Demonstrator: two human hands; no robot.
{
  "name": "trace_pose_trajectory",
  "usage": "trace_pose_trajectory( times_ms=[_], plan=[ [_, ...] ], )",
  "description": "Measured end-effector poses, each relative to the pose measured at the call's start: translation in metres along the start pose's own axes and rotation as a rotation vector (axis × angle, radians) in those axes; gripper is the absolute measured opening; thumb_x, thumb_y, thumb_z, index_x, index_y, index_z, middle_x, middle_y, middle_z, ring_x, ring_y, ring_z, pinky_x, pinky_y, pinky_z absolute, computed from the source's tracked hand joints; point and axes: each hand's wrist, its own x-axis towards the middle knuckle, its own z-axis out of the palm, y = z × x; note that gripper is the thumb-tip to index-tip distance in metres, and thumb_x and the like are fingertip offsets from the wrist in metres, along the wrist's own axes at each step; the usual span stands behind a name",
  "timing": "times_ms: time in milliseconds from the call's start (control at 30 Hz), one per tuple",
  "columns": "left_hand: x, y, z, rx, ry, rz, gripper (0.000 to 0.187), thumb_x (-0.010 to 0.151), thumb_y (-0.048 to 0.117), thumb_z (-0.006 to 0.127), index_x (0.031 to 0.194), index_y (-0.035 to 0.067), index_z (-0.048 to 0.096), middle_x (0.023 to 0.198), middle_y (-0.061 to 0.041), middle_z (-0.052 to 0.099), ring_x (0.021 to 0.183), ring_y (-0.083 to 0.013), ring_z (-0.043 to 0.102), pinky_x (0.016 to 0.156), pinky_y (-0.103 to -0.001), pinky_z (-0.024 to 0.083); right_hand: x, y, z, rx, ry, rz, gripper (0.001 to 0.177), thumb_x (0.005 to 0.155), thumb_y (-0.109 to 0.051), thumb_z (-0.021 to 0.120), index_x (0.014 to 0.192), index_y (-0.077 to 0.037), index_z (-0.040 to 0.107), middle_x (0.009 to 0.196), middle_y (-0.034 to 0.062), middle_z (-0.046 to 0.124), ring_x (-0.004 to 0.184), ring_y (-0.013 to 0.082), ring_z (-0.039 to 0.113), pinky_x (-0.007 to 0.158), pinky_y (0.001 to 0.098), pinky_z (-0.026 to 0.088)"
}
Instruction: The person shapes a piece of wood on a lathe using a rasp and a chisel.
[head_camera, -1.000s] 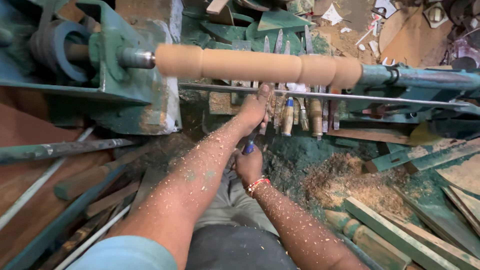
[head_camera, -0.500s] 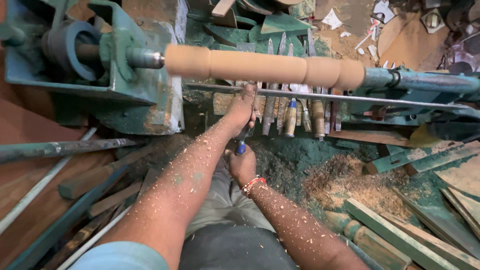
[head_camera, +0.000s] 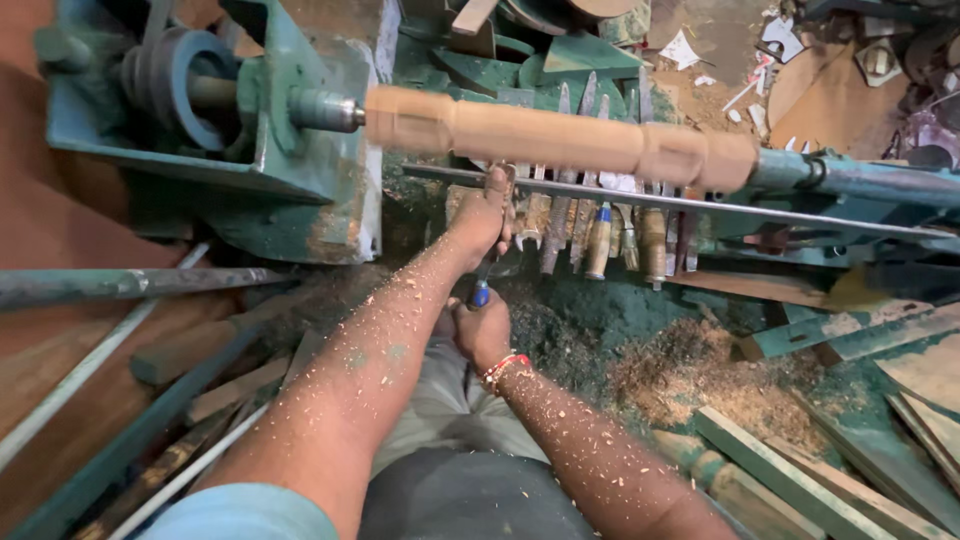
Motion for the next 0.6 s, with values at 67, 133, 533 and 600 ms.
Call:
trace_pose_trajectory(
  times_ms=[67, 133, 533, 600],
  plan=[
    [-0.001, 0.001, -0.005, -0.007, 0.0, 0.017, 0.074, 0.097, 0.071, 0.038, 0.078, 0.003, 0.059, 0.055, -0.007, 0.055, 0.04, -0.017, 0.052, 0.038, -0.031, 0.046, 0.001, -0.002, 0.002, 0.055, -0.048, 0.12, 0.022, 0.082, -0.016, 0.08, 0.089, 0.001, 0.069, 0.073, 0.0137, 0.07, 0.062, 0.025, 0.063, 0.063, 0.0408, 0.053],
    [-0.001, 0.002, -0.007, -0.003, 0.028, 0.001, 0.072, 0.095, 0.071, 0.038, 0.077, 0.004, 0.059, 0.053, -0.007, 0.055, 0.038, -0.0176, 0.052, 0.038, -0.031, 0.046, 0.001, -0.006, 0.003, 0.116, -0.07, 0.142, 0.021, 0.082, -0.016, 0.078, 0.091, 0.001, 0.069, 0.073, 0.012, 0.071, 0.061, 0.0238, 0.064, 0.062, 0.0396, 0.053],
    [-0.017, -0.041, -0.027, -0.143, -0.164, -0.101, 0.07, 0.092, 0.072, 0.027, 0.089, 0.009, 0.058, 0.065, -0.011, 0.063, 0.052, -0.0216, 0.065, 0.054, -0.036, 0.057, -0.02, 0.009, -0.05, -0.261, -0.158, 0.038, 0.03, 0.082, -0.026, 0.079, 0.091, -0.002, 0.065, 0.077, 0.022, 0.069, 0.073, 0.043, 0.066, 0.067, 0.0501, 0.052],
    [-0.028, -0.075, -0.04, 0.01, -0.194, 0.072, 0.082, 0.097, 0.076, 0.026, 0.102, 0.005, 0.067, 0.084, -0.006, 0.071, 0.075, -0.0166, 0.069, 0.073, -0.036, 0.057, -0.034, 0.024, -0.08, -0.427, -0.153, 0.034, 0.027, 0.085, -0.029, 0.074, 0.095, -0.006, 0.063, 0.081, 0.0228, 0.069, 0.081, 0.0464, 0.067, 0.071, 0.0539, 0.052]
  ],
)
